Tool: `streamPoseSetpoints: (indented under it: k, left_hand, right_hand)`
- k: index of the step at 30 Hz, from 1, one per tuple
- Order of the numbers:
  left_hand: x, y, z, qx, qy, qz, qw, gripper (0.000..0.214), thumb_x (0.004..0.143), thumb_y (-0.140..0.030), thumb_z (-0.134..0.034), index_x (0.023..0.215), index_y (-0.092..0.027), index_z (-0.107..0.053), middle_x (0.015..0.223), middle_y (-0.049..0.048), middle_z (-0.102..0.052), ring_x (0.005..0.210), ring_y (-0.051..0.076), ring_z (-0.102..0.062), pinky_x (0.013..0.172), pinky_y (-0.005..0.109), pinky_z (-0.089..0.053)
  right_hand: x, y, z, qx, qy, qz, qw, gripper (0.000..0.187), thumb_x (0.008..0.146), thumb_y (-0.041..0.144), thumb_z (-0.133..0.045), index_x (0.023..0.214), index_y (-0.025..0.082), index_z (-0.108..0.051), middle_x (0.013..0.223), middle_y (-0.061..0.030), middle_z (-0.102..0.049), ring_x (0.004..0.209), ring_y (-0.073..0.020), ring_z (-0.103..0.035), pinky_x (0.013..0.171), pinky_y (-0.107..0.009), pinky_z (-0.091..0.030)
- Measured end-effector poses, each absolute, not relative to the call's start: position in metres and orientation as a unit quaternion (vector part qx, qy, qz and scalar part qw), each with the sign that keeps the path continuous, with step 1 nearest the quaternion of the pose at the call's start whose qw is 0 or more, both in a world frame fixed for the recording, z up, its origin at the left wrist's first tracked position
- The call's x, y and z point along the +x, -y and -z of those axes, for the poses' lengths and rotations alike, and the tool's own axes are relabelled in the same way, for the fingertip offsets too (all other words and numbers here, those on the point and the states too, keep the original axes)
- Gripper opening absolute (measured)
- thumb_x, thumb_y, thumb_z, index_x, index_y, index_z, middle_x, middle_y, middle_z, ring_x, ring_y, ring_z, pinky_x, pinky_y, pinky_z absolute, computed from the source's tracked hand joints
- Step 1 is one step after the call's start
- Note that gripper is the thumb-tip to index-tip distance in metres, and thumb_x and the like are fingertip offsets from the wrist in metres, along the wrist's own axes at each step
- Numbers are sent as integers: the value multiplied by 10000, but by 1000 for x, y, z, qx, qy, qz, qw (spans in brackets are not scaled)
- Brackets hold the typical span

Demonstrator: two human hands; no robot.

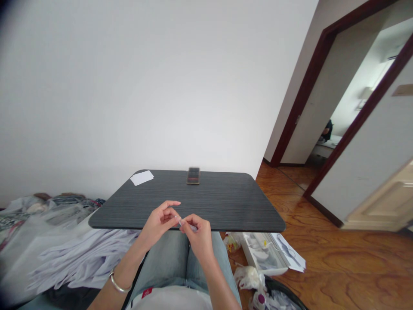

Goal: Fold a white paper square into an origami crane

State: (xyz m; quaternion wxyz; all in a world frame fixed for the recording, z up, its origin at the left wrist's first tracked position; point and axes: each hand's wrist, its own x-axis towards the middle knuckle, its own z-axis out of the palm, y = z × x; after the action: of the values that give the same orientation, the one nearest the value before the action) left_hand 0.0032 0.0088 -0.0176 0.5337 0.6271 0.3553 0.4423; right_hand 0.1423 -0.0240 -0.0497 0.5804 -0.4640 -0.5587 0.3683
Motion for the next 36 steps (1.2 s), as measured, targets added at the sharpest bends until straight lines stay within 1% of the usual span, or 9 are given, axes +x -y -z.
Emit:
streamPoseSetpoints:
  k: [7, 10, 13, 15, 20, 24, 31, 36]
  left_hand:
    - [4, -8, 19, 646, -370, -452, 491, 349, 697, -223, -645, 1006, -166, -494, 634, -30, -595, 591, 127, -568, 602, 242, -437]
    - [4, -8, 18, 633, -380, -477, 476, 348, 694, -224, -644, 993, -176, -473, 624, -36, -595, 595, 131, -574, 610, 244, -435]
    - [3, -9, 18, 621, -386, -492, 472, 335, 694, -230, -638, 968, -184, -450, 619, -40, -596, 593, 133, -578, 616, 249, -436]
    - [2, -11, 18, 618, -387, -494, 473, 329, 697, -230, -633, 955, -186, -435, 621, -42, -595, 586, 130, -572, 614, 251, -436]
    - [2, -13, 18, 625, -381, -478, 487, 382, 700, -232, -638, 1021, -173, -440, 639, -41, -583, 603, 125, -562, 622, 247, -433]
    - [3, -13, 18, 639, -371, -447, 504, 438, 681, -207, -653, 1068, -157, -453, 652, -34, -579, 612, 127, -560, 619, 245, -428]
    - [1, -12, 20, 656, -342, -441, 508, 443, 724, -189, -613, 1128, -148, -434, 640, -43, -561, 611, 119, -549, 622, 235, -419]
    - [-1, -15, 22, 644, -326, -447, 529, 455, 750, -214, -587, 1163, -141, -408, 666, -22, -597, 643, 133, -575, 668, 260, -448]
  right_hand:
    - [142, 19, 57, -444, 547, -405, 582, 219, 755, 350, -601, 671, 151, -630, 570, -26, -648, 528, -144, -588, 513, -230, -449]
    - [144, 17, 59, -438, 527, -435, 583, 224, 744, 369, -615, 688, 153, -625, 584, -25, -656, 517, -143, -601, 480, -214, -440]
    - [148, 14, 60, -426, 515, -471, 575, 252, 724, 396, -631, 662, 152, -609, 557, -19, -649, 480, -134, -589, 443, -203, -417]
    - [149, 13, 61, -415, 511, -481, 578, 261, 720, 402, -634, 648, 153, -600, 545, -17, -643, 469, -130, -579, 446, -208, -420]
    - [148, 14, 60, -416, 503, -462, 600, 247, 724, 385, -635, 626, 164, -585, 528, -4, -627, 471, -132, -566, 499, -241, -464]
    - [148, 16, 59, -420, 520, -440, 599, 221, 747, 345, -619, 629, 161, -586, 536, -10, -622, 486, -136, -562, 507, -242, -455]
    - [147, 15, 61, -423, 543, -432, 583, 194, 770, 312, -597, 658, 154, -595, 554, -10, -618, 512, -144, -564, 529, -245, -445]
    - [148, 13, 63, -417, 548, -433, 582, 197, 777, 312, -588, 656, 157, -598, 549, -4, -619, 495, -136, -555, 517, -234, -426]
